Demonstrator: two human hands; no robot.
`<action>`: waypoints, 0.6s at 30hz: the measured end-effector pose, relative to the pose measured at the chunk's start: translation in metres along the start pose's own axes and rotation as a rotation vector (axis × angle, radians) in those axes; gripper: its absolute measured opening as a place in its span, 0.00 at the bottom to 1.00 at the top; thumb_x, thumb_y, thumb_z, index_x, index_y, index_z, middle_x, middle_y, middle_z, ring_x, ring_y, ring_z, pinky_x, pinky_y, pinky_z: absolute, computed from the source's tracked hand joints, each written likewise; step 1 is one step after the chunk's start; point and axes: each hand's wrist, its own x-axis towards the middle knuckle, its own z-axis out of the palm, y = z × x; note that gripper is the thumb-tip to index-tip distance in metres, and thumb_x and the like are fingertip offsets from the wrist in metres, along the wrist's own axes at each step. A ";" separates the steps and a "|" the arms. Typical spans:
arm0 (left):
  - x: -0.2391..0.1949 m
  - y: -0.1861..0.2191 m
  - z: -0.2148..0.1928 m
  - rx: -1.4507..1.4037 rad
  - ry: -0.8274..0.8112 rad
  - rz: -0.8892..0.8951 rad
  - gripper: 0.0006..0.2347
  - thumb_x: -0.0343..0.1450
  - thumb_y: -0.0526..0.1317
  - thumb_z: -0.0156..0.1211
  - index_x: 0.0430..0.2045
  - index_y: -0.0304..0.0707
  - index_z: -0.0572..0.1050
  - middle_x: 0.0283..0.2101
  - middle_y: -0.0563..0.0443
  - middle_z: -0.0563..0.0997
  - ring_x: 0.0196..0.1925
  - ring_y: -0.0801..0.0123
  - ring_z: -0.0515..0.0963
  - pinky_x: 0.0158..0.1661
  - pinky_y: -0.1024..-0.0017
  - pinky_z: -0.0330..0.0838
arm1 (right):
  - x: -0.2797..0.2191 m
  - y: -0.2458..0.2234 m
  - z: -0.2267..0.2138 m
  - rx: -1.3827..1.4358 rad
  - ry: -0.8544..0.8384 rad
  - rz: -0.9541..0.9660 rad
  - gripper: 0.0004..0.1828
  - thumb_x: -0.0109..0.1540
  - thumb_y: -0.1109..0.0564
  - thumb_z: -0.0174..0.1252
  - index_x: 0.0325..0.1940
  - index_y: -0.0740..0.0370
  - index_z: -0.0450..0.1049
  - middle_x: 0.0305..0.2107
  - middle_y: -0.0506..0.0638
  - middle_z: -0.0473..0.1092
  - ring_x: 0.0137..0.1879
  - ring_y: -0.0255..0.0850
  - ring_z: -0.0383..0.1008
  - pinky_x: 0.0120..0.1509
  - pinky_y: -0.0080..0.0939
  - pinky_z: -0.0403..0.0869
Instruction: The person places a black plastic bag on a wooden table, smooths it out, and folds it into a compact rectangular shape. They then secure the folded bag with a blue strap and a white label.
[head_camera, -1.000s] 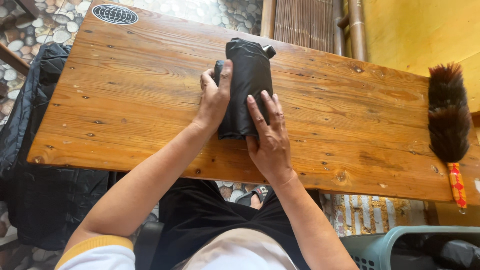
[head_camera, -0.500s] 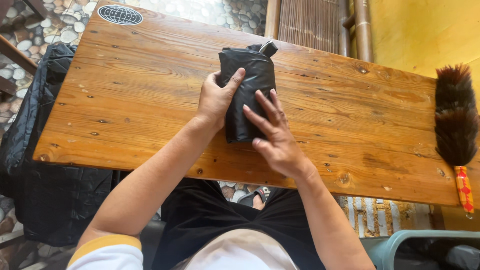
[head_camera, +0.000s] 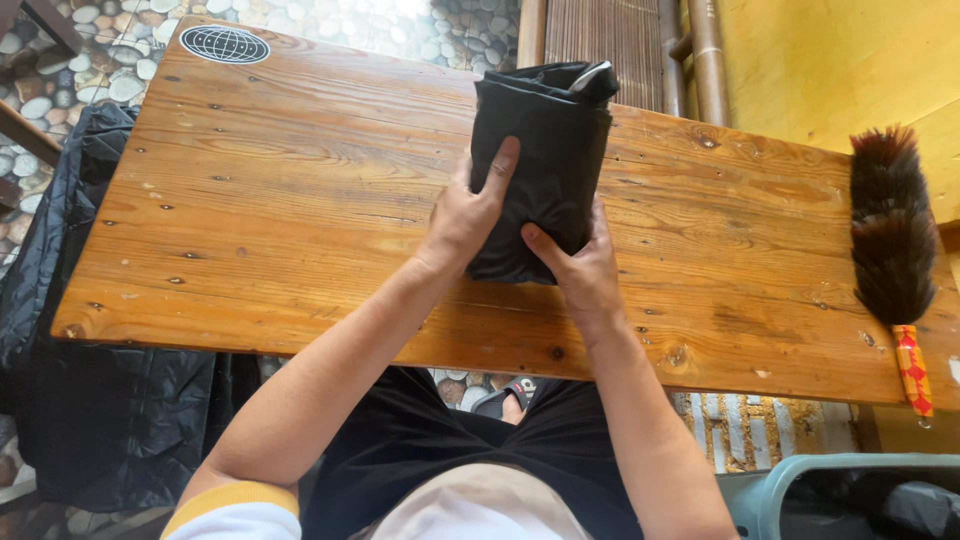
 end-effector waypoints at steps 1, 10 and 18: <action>-0.002 -0.004 0.000 0.076 -0.035 -0.004 0.34 0.62 0.74 0.52 0.48 0.47 0.77 0.42 0.38 0.84 0.52 0.49 0.83 0.52 0.53 0.76 | -0.002 0.000 0.000 -0.037 0.024 -0.011 0.43 0.49 0.50 0.81 0.65 0.48 0.70 0.47 0.46 0.74 0.53 0.35 0.73 0.60 0.40 0.72; -0.012 -0.013 0.006 0.197 0.112 0.181 0.33 0.66 0.75 0.48 0.33 0.39 0.74 0.32 0.29 0.80 0.45 0.33 0.82 0.43 0.48 0.73 | 0.005 0.053 -0.029 -0.070 0.066 -0.057 0.41 0.56 0.40 0.70 0.69 0.51 0.65 0.52 0.50 0.71 0.58 0.37 0.69 0.64 0.44 0.71; -0.023 -0.002 0.019 0.080 0.173 0.379 0.24 0.66 0.65 0.63 0.19 0.45 0.70 0.16 0.46 0.74 0.26 0.53 0.83 0.28 0.63 0.74 | -0.008 0.002 0.001 0.097 0.163 -0.054 0.22 0.59 0.42 0.72 0.49 0.55 0.76 0.32 0.44 0.71 0.42 0.31 0.74 0.44 0.36 0.77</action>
